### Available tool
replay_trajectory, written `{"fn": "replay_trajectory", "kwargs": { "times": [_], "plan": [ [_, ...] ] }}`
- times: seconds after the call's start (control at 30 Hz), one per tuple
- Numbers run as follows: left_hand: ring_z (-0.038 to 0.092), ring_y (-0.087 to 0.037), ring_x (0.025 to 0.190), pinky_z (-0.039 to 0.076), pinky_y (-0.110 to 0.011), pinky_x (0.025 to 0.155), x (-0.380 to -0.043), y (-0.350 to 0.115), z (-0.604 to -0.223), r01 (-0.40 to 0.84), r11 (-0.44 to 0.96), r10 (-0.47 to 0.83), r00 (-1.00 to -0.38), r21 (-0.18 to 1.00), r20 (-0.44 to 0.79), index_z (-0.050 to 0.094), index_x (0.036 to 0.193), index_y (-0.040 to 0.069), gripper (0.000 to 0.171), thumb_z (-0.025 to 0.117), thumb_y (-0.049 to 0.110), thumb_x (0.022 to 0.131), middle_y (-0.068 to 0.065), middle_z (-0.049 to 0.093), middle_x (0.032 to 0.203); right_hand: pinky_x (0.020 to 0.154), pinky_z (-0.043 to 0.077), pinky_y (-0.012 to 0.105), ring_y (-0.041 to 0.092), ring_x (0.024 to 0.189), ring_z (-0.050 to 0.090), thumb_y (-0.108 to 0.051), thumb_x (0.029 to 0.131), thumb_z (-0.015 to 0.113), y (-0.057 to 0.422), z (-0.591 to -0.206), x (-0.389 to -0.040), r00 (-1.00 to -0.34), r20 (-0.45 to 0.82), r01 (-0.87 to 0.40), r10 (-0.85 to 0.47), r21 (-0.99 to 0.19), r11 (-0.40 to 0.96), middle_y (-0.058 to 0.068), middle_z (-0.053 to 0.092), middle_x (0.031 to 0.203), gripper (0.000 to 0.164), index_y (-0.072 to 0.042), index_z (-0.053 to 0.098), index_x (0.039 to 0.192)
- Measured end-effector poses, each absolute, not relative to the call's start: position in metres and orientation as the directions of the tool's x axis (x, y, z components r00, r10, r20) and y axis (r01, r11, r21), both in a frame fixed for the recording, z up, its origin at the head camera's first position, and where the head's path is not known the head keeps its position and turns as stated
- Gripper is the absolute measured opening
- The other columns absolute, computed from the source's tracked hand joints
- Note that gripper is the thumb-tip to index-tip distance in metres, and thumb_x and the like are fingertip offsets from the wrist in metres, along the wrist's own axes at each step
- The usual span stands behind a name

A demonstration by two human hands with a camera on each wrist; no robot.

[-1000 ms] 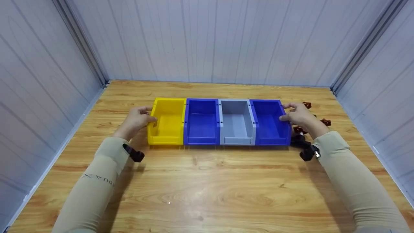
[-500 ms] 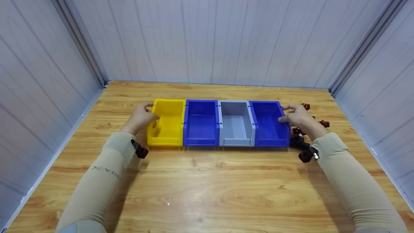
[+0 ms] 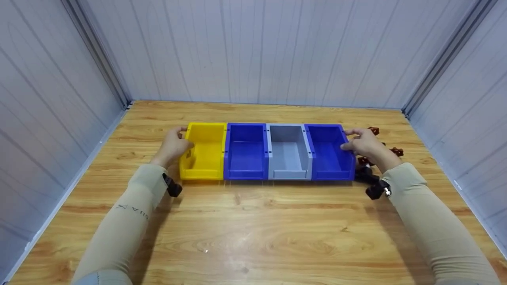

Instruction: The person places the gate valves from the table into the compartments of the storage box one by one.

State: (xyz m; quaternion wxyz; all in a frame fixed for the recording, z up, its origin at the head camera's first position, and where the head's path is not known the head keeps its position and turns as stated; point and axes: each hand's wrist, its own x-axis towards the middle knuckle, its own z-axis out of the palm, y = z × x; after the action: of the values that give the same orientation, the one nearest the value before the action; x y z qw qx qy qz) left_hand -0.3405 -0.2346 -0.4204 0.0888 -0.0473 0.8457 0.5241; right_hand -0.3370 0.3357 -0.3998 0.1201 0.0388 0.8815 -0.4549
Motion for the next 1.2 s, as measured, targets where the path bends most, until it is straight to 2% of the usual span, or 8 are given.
{"fn": "replay_trajectory", "kwargs": {
  "times": [0.23,0.37,0.47,0.7,0.83,0.97,1.1,1.2],
  "plan": [
    [0.049,-0.027,0.105,0.049,-0.035,0.085,-0.344,-0.231,-0.421,-0.172,0.418,-0.004,-0.982,0.892,-0.187,0.042,0.162,0.004,0.063,0.056,0.000,0.101,-0.012,0.049,0.124,0.076,0.059,0.029,0.011,0.085,0.070,-0.006,0.099,0.074,0.337,-0.396,-0.338,-0.966,-0.251,0.172,-0.056,-0.793,0.585,0.000,0.071,0.098,0.061,0.006,0.045,0.152],
    [0.049,-0.026,0.103,0.049,-0.033,0.082,-0.344,-0.228,-0.420,-0.174,0.393,-0.005,-0.982,0.903,-0.187,0.042,0.161,0.004,0.063,0.055,-0.002,0.099,-0.012,0.050,0.124,0.081,0.061,0.030,0.013,0.093,0.072,-0.010,0.100,0.076,0.340,-0.392,-0.338,-0.958,-0.280,0.189,-0.061,-0.778,0.599,0.013,0.070,0.119,0.069,0.005,0.042,0.159],
    [0.049,-0.027,0.104,0.049,-0.034,0.084,-0.343,-0.227,-0.420,-0.170,0.376,-0.001,-0.983,0.911,-0.183,0.042,0.161,0.004,0.063,0.055,-0.003,0.099,-0.014,0.051,0.127,0.084,0.062,0.029,0.014,0.100,0.072,-0.014,0.103,0.074,0.342,-0.389,-0.338,-0.951,-0.299,0.190,-0.075,-0.761,0.620,0.024,0.062,0.139,0.074,0.005,0.038,0.164],
    [0.045,-0.027,0.105,0.044,-0.037,0.086,-0.343,-0.226,-0.421,-0.163,0.359,-0.001,-0.985,0.919,-0.174,0.044,0.159,0.004,0.063,0.054,-0.006,0.098,-0.020,0.050,0.137,0.081,0.062,0.022,0.005,0.087,0.068,-0.014,0.104,0.071,0.350,-0.373,-0.339,-0.965,-0.249,0.140,-0.083,-0.755,0.641,0.027,0.059,0.134,0.069,0.014,0.040,0.159],
    [0.045,-0.028,0.113,0.045,-0.037,0.089,-0.344,-0.225,-0.421,-0.159,0.363,-0.006,-0.986,0.918,-0.169,0.044,0.159,0.004,0.063,0.054,-0.006,0.097,-0.022,0.048,0.147,0.085,0.063,0.024,0.006,0.090,0.068,-0.019,0.106,0.070,0.357,-0.362,-0.339,-0.973,-0.221,0.121,-0.068,-0.737,0.665,0.038,0.052,0.150,0.068,0.012,0.042,0.159],
    [0.044,-0.029,0.123,0.045,-0.039,0.095,-0.344,-0.225,-0.421,-0.171,0.370,-0.008,-0.983,0.913,-0.181,0.043,0.160,0.005,0.064,0.054,-0.005,0.097,-0.022,0.046,0.153,0.084,0.062,0.023,0.003,0.088,0.067,-0.020,0.105,0.072,0.366,-0.354,-0.339,-0.978,-0.200,0.117,-0.053,-0.745,0.656,0.033,0.056,0.146,0.068,0.011,0.043,0.158],
    [0.047,-0.031,0.121,0.047,-0.041,0.097,-0.345,-0.224,-0.422,-0.186,0.369,-0.004,-0.980,0.911,-0.199,0.042,0.160,0.006,0.065,0.054,-0.004,0.098,-0.023,0.048,0.152,0.081,0.061,0.022,-0.002,0.084,0.067,-0.025,0.104,0.074,0.373,-0.348,-0.337,-0.983,-0.181,0.123,-0.018,-0.735,0.667,0.022,0.062,0.138,0.068,0.009,0.046,0.157],
    [0.044,-0.032,0.128,0.044,-0.044,0.105,-0.346,-0.223,-0.422,-0.186,0.387,-0.007,-0.980,0.903,-0.199,0.042,0.161,0.006,0.065,0.055,-0.003,0.098,-0.023,0.045,0.155,0.078,0.061,0.021,-0.004,0.084,0.068,-0.029,0.104,0.074,0.379,-0.344,-0.335,-0.987,-0.163,0.120,0.001,-0.719,0.685,0.021,0.065,0.139,0.067,0.006,0.049,0.156]
  ]
}}
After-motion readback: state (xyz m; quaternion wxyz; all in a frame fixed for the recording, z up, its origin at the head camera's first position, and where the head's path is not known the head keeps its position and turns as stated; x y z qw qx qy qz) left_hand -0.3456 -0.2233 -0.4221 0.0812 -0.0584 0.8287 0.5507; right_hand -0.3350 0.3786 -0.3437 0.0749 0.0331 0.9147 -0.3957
